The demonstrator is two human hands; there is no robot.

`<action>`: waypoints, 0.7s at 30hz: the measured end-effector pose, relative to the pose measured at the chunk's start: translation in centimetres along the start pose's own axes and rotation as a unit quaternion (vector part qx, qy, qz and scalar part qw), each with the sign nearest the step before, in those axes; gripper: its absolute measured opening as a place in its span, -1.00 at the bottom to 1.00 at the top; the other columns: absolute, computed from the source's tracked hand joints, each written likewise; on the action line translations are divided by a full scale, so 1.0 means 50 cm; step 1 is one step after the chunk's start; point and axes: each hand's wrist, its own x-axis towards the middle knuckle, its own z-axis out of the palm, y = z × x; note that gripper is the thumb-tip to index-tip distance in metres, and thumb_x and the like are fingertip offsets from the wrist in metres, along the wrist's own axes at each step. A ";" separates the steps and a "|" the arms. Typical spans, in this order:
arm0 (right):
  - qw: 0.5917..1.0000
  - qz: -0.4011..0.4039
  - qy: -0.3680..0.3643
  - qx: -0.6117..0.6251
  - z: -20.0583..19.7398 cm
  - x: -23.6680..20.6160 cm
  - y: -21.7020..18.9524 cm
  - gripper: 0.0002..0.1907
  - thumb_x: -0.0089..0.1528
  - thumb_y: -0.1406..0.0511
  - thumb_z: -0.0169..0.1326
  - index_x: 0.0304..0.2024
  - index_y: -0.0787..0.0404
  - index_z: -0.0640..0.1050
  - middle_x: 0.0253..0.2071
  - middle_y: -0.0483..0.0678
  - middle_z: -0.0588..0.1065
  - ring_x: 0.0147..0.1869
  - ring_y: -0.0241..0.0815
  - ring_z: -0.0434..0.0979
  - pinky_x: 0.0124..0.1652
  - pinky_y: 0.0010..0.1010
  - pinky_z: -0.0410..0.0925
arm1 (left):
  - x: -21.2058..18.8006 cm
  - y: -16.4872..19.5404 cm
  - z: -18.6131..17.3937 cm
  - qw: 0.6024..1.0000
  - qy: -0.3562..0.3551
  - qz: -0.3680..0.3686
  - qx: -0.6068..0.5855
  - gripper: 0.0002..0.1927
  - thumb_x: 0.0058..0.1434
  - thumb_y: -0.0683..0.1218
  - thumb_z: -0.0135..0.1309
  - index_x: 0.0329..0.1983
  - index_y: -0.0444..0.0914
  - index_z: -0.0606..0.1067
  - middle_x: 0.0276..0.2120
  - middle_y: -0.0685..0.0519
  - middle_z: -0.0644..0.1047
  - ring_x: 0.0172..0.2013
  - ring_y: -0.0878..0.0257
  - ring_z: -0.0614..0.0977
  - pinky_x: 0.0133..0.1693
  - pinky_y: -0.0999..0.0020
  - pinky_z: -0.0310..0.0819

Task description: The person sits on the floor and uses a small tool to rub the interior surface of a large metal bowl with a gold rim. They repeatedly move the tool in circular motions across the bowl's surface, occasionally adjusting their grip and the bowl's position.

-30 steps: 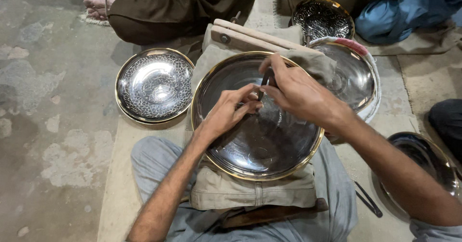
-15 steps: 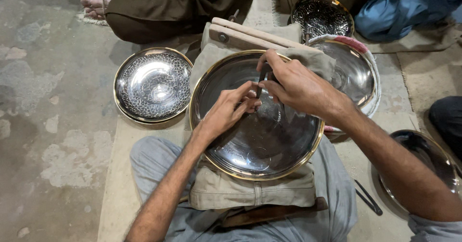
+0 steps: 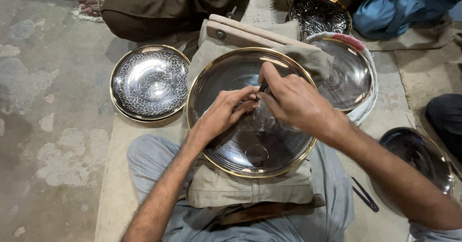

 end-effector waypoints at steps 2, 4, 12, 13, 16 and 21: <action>0.999 0.000 0.035 0.001 0.018 -0.004 -0.002 -0.77 0.35 0.34 0.02 -0.07 0.34 0.28 -0.61 0.18 0.51 -0.54 0.15 0.57 -0.48 -0.05 0.38 | -0.001 -0.002 0.000 1.000 0.001 0.010 0.008 -0.59 0.36 -0.19 0.14 0.23 -0.35 0.39 -0.05 -0.19 0.65 -0.06 0.07 0.75 -0.09 0.29 0.68; 0.997 0.003 0.076 0.004 0.038 -0.007 -0.004 -0.76 0.36 0.35 0.02 -0.07 0.38 0.27 -0.60 0.24 0.50 -0.52 0.22 0.59 -0.47 -0.04 0.40 | 0.000 0.000 0.001 1.000 -0.005 -0.011 -0.007 -0.56 0.36 -0.15 0.13 0.27 -0.33 0.38 -0.04 -0.19 0.65 -0.03 0.06 0.75 -0.04 0.28 0.70; 0.984 0.008 0.167 0.060 0.090 -0.051 -0.009 -0.74 0.34 0.42 0.02 -0.05 0.44 0.24 -0.58 0.28 0.49 -0.45 0.29 0.61 -0.52 -0.02 0.41 | -0.002 0.024 0.007 0.995 -0.066 -0.042 0.060 -0.11 -0.01 0.20 0.42 0.32 -0.22 0.33 -0.05 -0.17 0.64 -0.05 -0.01 0.72 -0.01 0.16 0.64; 0.984 0.026 0.164 0.068 0.092 -0.055 -0.008 -0.73 0.34 0.42 0.02 -0.05 0.44 0.23 -0.59 0.27 0.49 -0.46 0.27 0.61 -0.53 -0.02 0.41 | -0.003 0.026 0.006 0.995 -0.068 -0.038 0.066 -0.09 -0.02 0.22 0.42 0.33 -0.21 0.33 -0.03 -0.16 0.64 -0.04 0.00 0.73 0.00 0.16 0.65; 0.979 0.035 0.194 0.061 0.098 -0.067 -0.012 -0.69 0.33 0.42 0.05 -0.02 0.45 0.24 -0.57 0.30 0.50 -0.44 0.30 0.60 -0.51 0.00 0.38 | -0.004 0.030 0.002 0.995 -0.082 -0.031 0.044 -0.05 0.01 0.22 0.40 0.43 -0.16 0.31 0.07 -0.12 0.63 0.01 0.02 0.73 0.06 0.18 0.67; 0.974 0.036 0.198 0.109 0.100 -0.078 -0.019 -0.70 0.34 0.43 0.02 0.01 0.43 0.21 -0.49 0.26 0.56 -0.40 0.21 0.67 -0.51 -0.09 0.43 | -0.013 0.049 -0.010 0.993 -0.113 -0.013 -0.020 0.03 -0.01 0.16 0.43 0.47 -0.21 0.23 0.21 -0.19 0.54 0.15 -0.02 0.63 0.19 0.13 0.54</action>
